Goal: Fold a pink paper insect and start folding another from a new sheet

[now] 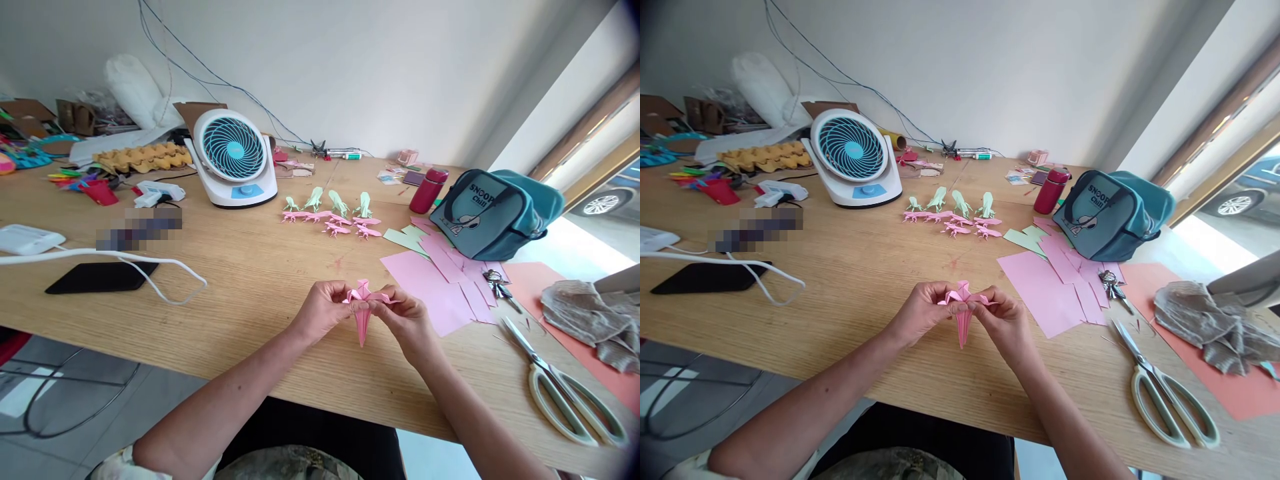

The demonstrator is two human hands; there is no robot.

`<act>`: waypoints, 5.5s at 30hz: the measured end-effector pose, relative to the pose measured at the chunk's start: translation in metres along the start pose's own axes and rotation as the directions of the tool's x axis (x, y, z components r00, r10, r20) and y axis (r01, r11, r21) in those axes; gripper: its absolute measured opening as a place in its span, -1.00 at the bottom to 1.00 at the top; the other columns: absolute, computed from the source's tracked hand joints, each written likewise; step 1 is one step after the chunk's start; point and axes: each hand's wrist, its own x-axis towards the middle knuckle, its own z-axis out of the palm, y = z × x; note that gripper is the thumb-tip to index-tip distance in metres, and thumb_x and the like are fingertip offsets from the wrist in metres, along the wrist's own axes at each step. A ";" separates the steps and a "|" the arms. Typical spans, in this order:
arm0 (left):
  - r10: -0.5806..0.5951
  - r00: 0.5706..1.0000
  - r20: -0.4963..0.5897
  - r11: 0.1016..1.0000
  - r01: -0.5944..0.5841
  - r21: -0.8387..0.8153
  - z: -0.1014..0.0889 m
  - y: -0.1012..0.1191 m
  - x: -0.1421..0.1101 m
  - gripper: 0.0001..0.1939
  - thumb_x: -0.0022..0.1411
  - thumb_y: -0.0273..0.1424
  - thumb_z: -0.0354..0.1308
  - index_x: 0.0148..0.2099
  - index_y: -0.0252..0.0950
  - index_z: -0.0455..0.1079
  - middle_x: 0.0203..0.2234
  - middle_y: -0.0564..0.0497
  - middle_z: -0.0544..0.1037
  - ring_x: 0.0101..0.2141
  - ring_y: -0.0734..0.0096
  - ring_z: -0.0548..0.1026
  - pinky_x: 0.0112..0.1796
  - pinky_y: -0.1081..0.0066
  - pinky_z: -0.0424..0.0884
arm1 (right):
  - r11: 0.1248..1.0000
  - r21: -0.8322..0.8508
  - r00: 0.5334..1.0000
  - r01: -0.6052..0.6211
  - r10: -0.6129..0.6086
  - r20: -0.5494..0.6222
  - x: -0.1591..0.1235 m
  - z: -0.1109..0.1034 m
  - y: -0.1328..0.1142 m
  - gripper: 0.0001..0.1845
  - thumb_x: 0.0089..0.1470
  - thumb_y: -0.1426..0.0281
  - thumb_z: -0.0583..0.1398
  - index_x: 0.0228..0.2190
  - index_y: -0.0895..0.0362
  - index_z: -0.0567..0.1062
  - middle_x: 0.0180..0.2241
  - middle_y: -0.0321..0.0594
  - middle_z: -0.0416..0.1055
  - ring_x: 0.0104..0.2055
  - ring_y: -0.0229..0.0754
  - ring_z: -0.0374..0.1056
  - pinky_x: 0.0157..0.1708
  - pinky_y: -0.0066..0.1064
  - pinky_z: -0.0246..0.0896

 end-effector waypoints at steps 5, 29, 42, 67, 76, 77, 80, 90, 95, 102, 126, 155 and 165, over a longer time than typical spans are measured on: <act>-0.054 0.998 -0.045 0.997 0.052 -0.049 0.001 0.003 -0.001 -0.52 -0.15 -0.08 0.48 -0.53 -0.36 0.39 -0.60 0.14 0.39 -0.54 0.61 0.29 -0.46 0.54 0.24 | 1.000 0.016 0.999 -0.027 0.026 0.019 0.000 0.000 0.000 -0.72 0.01 0.11 0.37 -0.38 0.06 0.57 -0.40 -0.24 0.53 -0.35 -0.17 0.43 -0.29 -0.28 0.44; -0.388 0.921 -0.018 0.863 0.357 -0.359 0.002 0.007 -0.005 -0.55 -0.21 -0.14 0.53 -0.42 -0.36 0.47 -0.51 0.09 0.48 -0.46 0.61 0.38 -0.40 0.56 0.27 | 0.465 -0.642 0.759 0.609 -0.577 0.302 -0.014 -0.003 0.006 -0.54 0.15 0.64 0.17 0.02 -0.03 0.42 -0.21 -0.12 0.42 -0.21 -0.12 0.40 -0.27 -0.26 0.37; -0.278 0.960 -0.026 0.952 0.272 -0.141 0.001 0.010 -0.008 -0.55 -0.10 -0.08 0.46 -0.27 -0.33 0.58 -0.50 0.06 0.49 -0.46 0.53 0.41 -0.52 0.59 0.34 | 0.376 -0.650 0.714 0.661 -0.583 0.389 -0.017 -0.009 0.002 -0.58 0.14 0.67 0.17 -0.01 0.07 0.41 -0.19 -0.07 0.48 -0.17 -0.08 0.41 -0.22 -0.21 0.35; -0.097 0.995 -0.028 0.994 0.096 -0.042 0.006 0.001 -0.013 -0.63 0.17 -0.14 0.32 -0.10 -0.32 0.55 -0.17 -0.07 0.62 -0.31 0.45 0.55 -0.43 0.59 0.51 | 0.952 -0.270 0.989 0.143 -0.151 -0.006 -0.011 0.004 -0.001 -0.92 0.20 0.38 0.23 -0.36 0.06 0.50 -0.38 -0.25 0.46 -0.28 -0.21 0.40 -0.25 -0.36 0.32; -0.064 0.998 -0.021 0.998 0.064 0.010 0.010 0.005 -0.014 -0.71 0.15 -0.20 0.33 -0.27 -0.35 0.48 -0.40 0.04 0.55 -0.38 0.46 0.51 -0.39 0.52 0.51 | 0.955 0.233 0.975 -0.184 0.207 -0.082 -0.007 0.007 0.001 -0.71 -0.05 0.23 0.43 -0.41 0.07 0.47 -0.40 -0.29 0.46 -0.34 -0.27 0.36 -0.31 -0.44 0.31; -0.051 0.998 -0.031 0.998 0.052 0.045 0.010 0.005 -0.014 -0.71 0.14 -0.21 0.34 -0.30 -0.36 0.46 -0.44 0.06 0.52 -0.41 0.48 0.49 -0.39 0.52 0.49 | 0.949 0.257 0.975 -0.183 0.208 -0.075 -0.007 0.008 0.001 -0.70 -0.05 0.24 0.44 -0.39 0.07 0.46 -0.39 -0.29 0.46 -0.32 -0.26 0.37 -0.30 -0.43 0.32; 0.016 0.996 -0.083 0.990 -0.004 0.142 0.011 0.003 -0.013 -0.73 0.14 -0.26 0.34 -0.39 -0.38 0.45 -0.52 0.08 0.47 -0.45 0.50 0.45 -0.39 0.54 0.42 | 0.947 0.275 0.982 -0.164 0.183 -0.043 -0.008 0.009 0.000 -0.71 -0.02 0.24 0.42 -0.37 0.06 0.44 -0.38 -0.30 0.45 -0.31 -0.27 0.36 -0.28 -0.43 0.34; 0.159 0.980 -0.117 0.980 -0.142 0.140 0.018 -0.002 -0.013 -0.82 0.21 -0.32 0.29 -0.32 -0.36 0.52 -0.37 -0.03 0.61 -0.33 0.40 0.58 -0.26 0.49 0.48 | 0.981 0.193 0.999 -0.030 0.035 -0.027 -0.012 0.019 0.000 -0.79 0.17 0.21 0.29 -0.30 0.01 0.36 -0.34 -0.33 0.34 -0.29 -0.27 0.30 -0.23 -0.39 0.37; 0.089 0.989 -0.114 0.994 -0.081 0.071 0.017 -0.001 -0.013 -0.76 0.15 -0.26 0.35 -0.32 -0.37 0.50 -0.41 0.02 0.57 -0.39 0.45 0.53 -0.31 0.50 0.47 | 0.985 0.172 0.998 -0.034 0.043 -0.046 -0.013 0.020 -0.001 -0.74 0.15 0.18 0.29 -0.30 0.00 0.32 -0.37 -0.34 0.31 -0.33 -0.25 0.30 -0.28 -0.36 0.38; -0.037 0.999 -0.028 0.999 0.036 -0.026 0.014 0.003 -0.013 -0.59 0.13 -0.15 0.34 -0.09 -0.35 0.55 -0.26 -0.04 0.59 -0.30 0.37 0.54 -0.36 0.45 0.56 | 0.988 0.124 0.983 -0.092 0.111 -0.149 -0.011 0.013 -0.001 -0.65 0.08 0.12 0.33 -0.21 0.04 0.39 -0.18 -0.21 0.40 -0.14 -0.17 0.35 -0.12 -0.29 0.36; -0.086 0.992 -0.095 0.991 0.076 -0.109 0.009 0.004 -0.006 -0.67 0.00 -0.19 0.44 -0.32 -0.34 0.51 -0.30 -0.03 0.61 -0.28 0.38 0.54 -0.26 0.45 0.50 | 0.993 -0.035 0.991 -0.112 0.109 -0.073 -0.006 0.011 -0.005 -0.60 0.00 0.00 0.33 -0.46 0.09 0.53 -0.48 -0.21 0.49 -0.42 -0.16 0.36 -0.43 -0.35 0.26; -0.026 1.000 0.006 1.000 0.026 0.008 0.002 -0.001 -0.003 -0.70 0.05 -0.29 0.40 -0.27 -0.34 0.40 -0.45 0.07 0.52 -0.39 0.49 0.50 -0.29 0.49 0.42 | 0.923 0.045 0.912 -0.383 0.369 0.181 0.003 -0.019 -0.006 -0.63 -0.09 0.10 0.43 -0.34 0.10 0.58 -0.37 -0.22 0.55 -0.31 -0.18 0.41 -0.22 -0.34 0.28; 0.022 0.999 0.032 0.993 -0.026 0.115 0.001 -0.005 -0.003 -0.70 0.11 -0.23 0.35 -0.35 -0.36 0.39 -0.44 0.03 0.50 -0.38 0.45 0.49 -0.30 0.45 0.43 | 0.933 0.091 0.935 -0.348 0.338 0.107 -0.001 -0.008 -0.004 -0.62 -0.26 0.17 0.51 -0.44 0.11 0.57 -0.45 -0.30 0.46 -0.37 -0.24 0.31 -0.31 -0.43 0.21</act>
